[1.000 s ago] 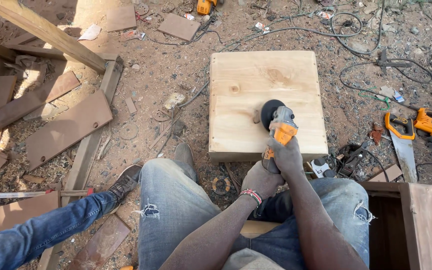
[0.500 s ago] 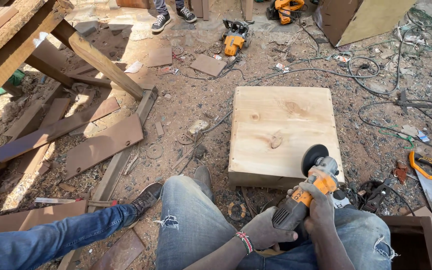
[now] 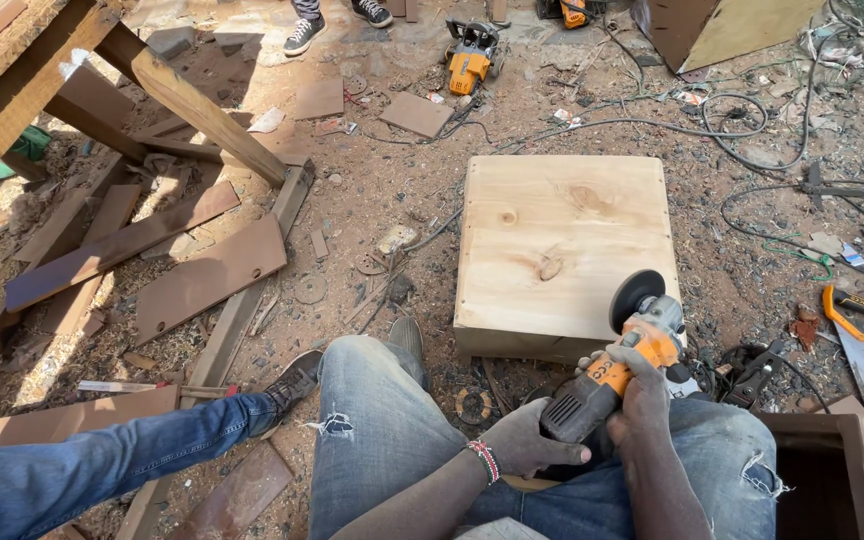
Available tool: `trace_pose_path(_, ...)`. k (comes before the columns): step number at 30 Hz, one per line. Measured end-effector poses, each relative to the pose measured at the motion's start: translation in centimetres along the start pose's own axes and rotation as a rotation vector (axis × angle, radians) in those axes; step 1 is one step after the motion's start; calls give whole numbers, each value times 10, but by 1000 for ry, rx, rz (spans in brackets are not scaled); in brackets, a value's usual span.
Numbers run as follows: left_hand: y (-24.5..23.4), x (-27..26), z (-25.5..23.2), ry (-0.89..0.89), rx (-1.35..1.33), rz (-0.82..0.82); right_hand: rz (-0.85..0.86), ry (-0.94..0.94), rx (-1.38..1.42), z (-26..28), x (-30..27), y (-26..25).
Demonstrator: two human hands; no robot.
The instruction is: Sanding the surface of a wooden box using an angle grinder
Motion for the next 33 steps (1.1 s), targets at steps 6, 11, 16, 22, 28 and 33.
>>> trace_pose_path(6, -4, 5, -2, 50, 424, -82, 4, -75, -56, 5, -10, 11)
trace_pose_path(11, -4, 10, 0, 76, 321, -113, 31, -105, -51, 1, -13, 19)
trace_pose_path(16, -7, 37, 31, 189, -358, -8, 126, -130, -72, -9, -11, 26)
trace_pose_path(22, -4, 34, 25, 16, -343, 138, 277, -132, -187, -10, -17, 31)
trace_pose_path(28, -7, 32, 26, 174, -352, -121, 352, -94, -99, -27, 22, 3)
trace_pose_path(33, -11, 2, -26, -43, 507, -232, 340, -60, -86, -31, 45, -14)
Point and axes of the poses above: each hand's wrist, its own x-axis towards the middle knuckle, its own y-axis out of the palm, z = x × y, the point moved 3 cm from there along x, towards the middle knuckle, and after that the axes turned 6 degrees about y, right-handed, at the moved point
